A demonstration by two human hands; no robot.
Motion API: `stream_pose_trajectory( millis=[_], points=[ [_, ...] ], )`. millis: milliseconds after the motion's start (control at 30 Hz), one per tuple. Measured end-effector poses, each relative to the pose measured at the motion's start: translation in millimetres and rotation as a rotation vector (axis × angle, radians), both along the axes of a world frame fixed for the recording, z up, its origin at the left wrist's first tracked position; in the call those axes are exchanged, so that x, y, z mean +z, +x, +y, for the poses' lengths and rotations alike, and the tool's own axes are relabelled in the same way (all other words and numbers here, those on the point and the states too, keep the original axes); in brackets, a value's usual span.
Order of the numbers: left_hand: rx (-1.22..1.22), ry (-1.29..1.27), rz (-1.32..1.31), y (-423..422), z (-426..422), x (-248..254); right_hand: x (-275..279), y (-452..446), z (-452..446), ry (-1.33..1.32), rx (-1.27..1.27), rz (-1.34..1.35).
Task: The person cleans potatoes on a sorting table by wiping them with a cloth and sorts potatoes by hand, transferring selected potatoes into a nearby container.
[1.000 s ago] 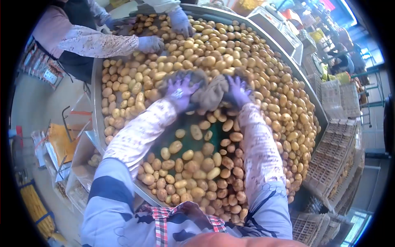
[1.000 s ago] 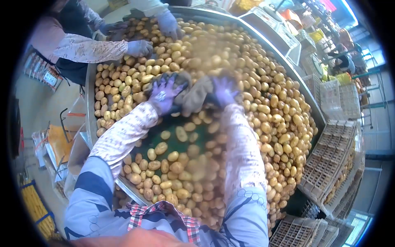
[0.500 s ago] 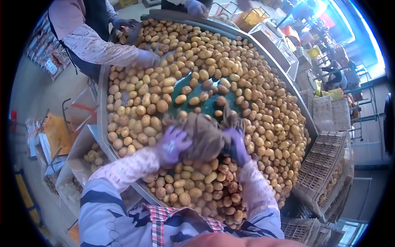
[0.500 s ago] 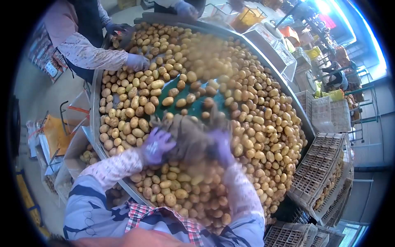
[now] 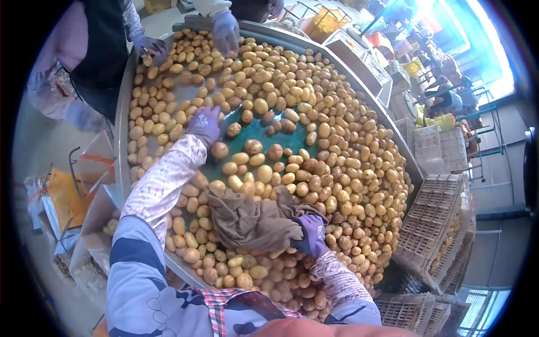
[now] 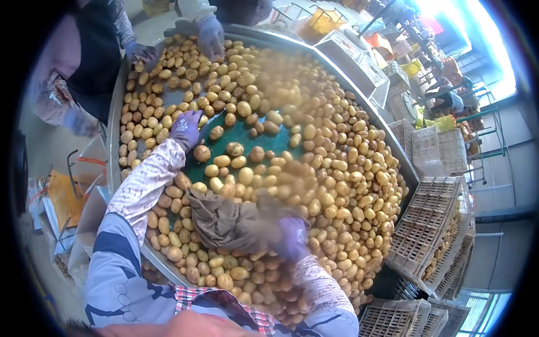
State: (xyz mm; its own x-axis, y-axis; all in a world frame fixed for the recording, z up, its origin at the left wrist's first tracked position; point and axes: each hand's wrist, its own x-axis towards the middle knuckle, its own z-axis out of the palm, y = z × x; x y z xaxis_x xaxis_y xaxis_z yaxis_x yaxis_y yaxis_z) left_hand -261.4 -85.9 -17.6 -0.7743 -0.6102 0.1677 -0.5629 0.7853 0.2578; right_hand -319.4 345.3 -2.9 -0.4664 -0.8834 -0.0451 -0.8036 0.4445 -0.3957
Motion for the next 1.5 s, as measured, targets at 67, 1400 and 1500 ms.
stream_pose_trajectory(
  millis=[67,1400,1500],
  points=[
    [0.008,0.027,-0.149,-12,-5,-8,10,-2,-3,0.033,0.002,-0.032],
    [-0.74,2.626,0.825,44,112,99,-9,5,7,-0.214,-0.002,0.053],
    [-0.552,2.142,1.103,76,135,101,-2,6,3,-0.201,0.003,0.064]
  ],
)
